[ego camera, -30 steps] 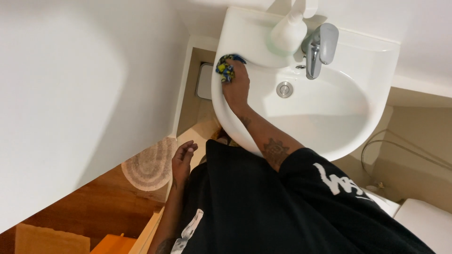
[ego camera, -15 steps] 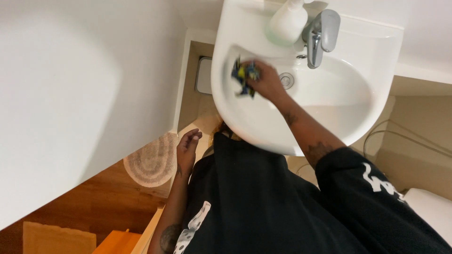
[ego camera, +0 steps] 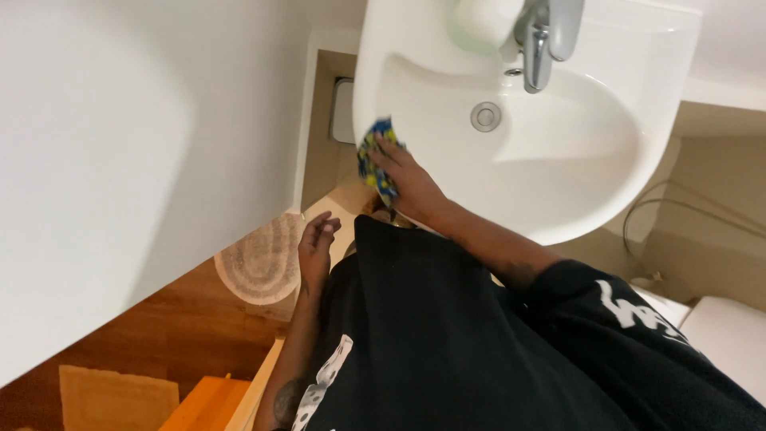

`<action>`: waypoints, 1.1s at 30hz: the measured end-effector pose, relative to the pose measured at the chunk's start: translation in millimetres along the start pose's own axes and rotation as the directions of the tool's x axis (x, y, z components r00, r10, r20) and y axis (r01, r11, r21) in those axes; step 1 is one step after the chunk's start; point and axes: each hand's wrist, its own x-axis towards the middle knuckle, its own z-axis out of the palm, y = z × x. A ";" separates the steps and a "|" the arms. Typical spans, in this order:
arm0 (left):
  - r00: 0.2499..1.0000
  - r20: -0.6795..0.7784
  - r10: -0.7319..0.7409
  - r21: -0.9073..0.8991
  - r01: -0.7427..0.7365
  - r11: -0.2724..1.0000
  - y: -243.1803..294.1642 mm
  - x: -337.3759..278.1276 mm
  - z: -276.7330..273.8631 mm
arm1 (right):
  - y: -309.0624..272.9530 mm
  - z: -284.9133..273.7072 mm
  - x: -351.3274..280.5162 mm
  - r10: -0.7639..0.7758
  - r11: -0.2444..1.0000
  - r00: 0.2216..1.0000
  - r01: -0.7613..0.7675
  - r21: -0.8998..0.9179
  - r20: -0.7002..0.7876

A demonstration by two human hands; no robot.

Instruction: The person sprays a cleaning solution onto a white bathroom sink, wipes the sink basin and faucet with a patterned cloth, rinses the cloth under running water, and wrings it out. The person then places the damp cloth on the sink ledge.

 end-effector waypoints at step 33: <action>0.550 -0.071 0.832 0.548 -0.676 0.493 73.9 125.5 181.5 | 68.9 19.8 -17.6 0.428 0.863 0.832 -0.493 0.114 0.353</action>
